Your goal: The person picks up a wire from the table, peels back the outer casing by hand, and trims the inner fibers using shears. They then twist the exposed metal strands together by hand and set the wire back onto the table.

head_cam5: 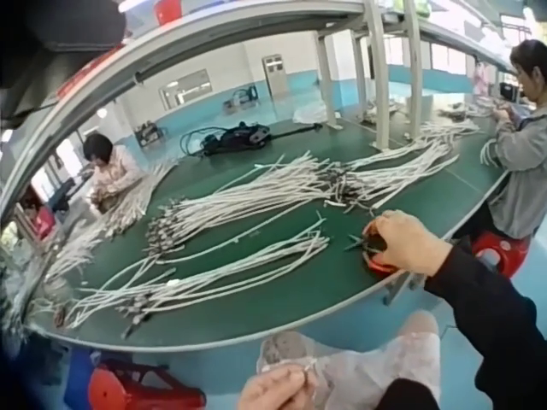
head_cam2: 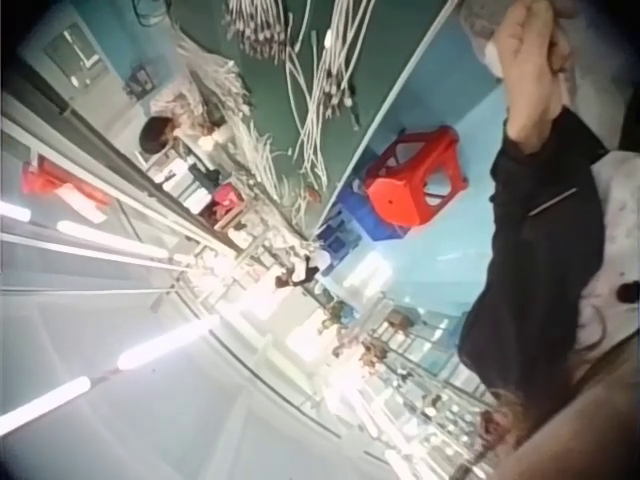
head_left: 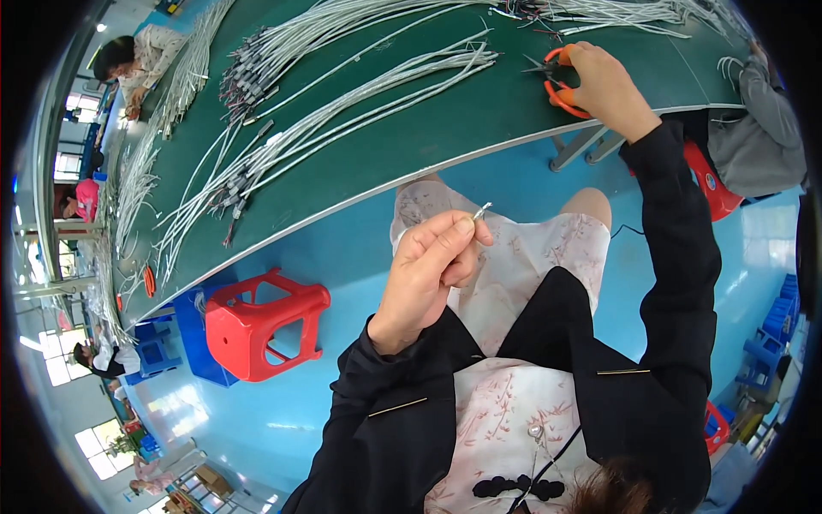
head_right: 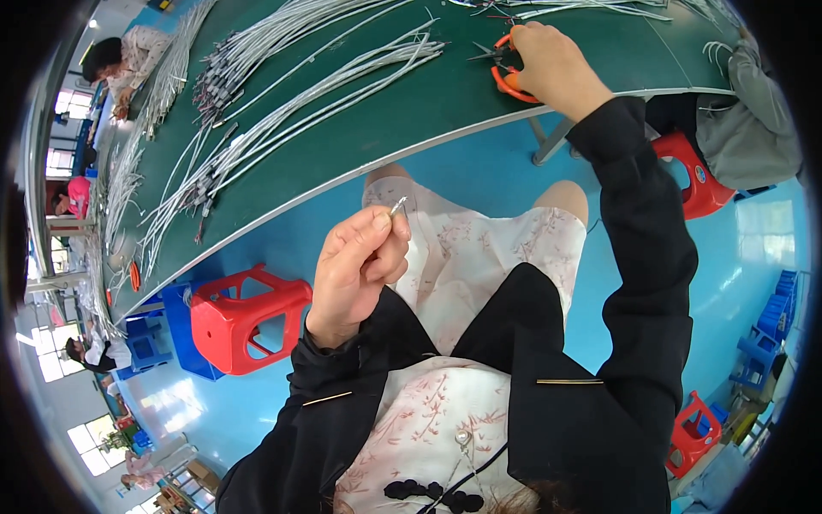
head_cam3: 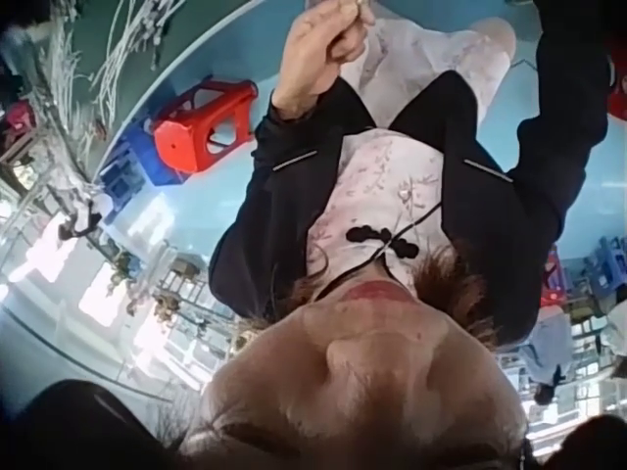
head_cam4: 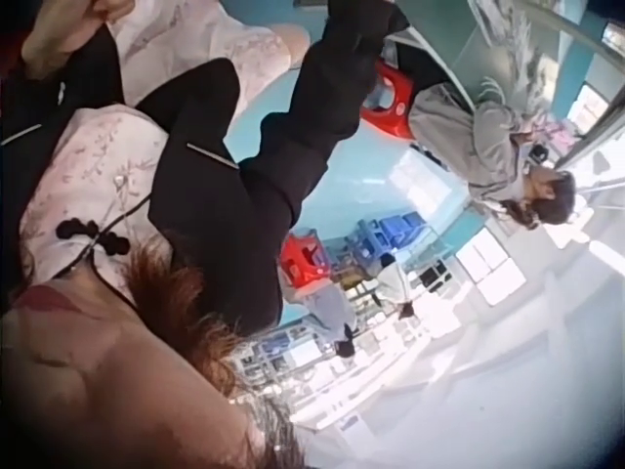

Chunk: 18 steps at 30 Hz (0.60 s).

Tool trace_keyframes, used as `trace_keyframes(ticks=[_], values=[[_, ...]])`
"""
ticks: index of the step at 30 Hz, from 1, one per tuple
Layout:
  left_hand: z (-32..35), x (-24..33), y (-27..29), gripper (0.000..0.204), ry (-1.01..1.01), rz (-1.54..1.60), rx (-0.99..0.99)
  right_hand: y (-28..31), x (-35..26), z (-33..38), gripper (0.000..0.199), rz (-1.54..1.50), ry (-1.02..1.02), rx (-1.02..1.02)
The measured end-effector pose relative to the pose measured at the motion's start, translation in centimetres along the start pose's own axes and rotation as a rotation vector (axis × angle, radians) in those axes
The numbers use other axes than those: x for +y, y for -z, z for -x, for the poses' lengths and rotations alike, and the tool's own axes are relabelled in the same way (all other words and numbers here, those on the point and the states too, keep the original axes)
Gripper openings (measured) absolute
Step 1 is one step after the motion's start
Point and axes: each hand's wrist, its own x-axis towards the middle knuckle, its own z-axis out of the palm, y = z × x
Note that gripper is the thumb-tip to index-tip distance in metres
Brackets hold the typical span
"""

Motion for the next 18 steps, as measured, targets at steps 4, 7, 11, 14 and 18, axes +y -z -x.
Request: trace_keyframes(ticks=[4, 7, 11, 14, 18], values=[[-0.3, 0.3, 0.2, 0.027, 0.034, 0.016, -0.023, 2.2, 0.0, -1.5, 0.035, -0.122, 0.007, -0.113], [-0.3, 0.5, 0.5, 0.026, 0.062, 0.018, -0.015, 5.6, -3.7, -1.9, 0.026, -0.431, -0.018, -0.148], [-0.9, 0.6, 0.6, 0.026, 0.068, -0.106, 0.005, 7.3, -10.9, 1.8, 0.022, -0.699, 0.15, -0.266], [-1.2, 1.2, -0.1, 0.026, 0.094, -0.203, 0.019, 6.9, -12.3, 3.3, 0.024, -0.707, 0.226, -0.236], [-1.4, 1.1, -0.4, 0.025, 0.094, -0.31, 0.042, 6.3, -12.6, 4.0, 0.026, -0.705, 0.265, -0.216]])
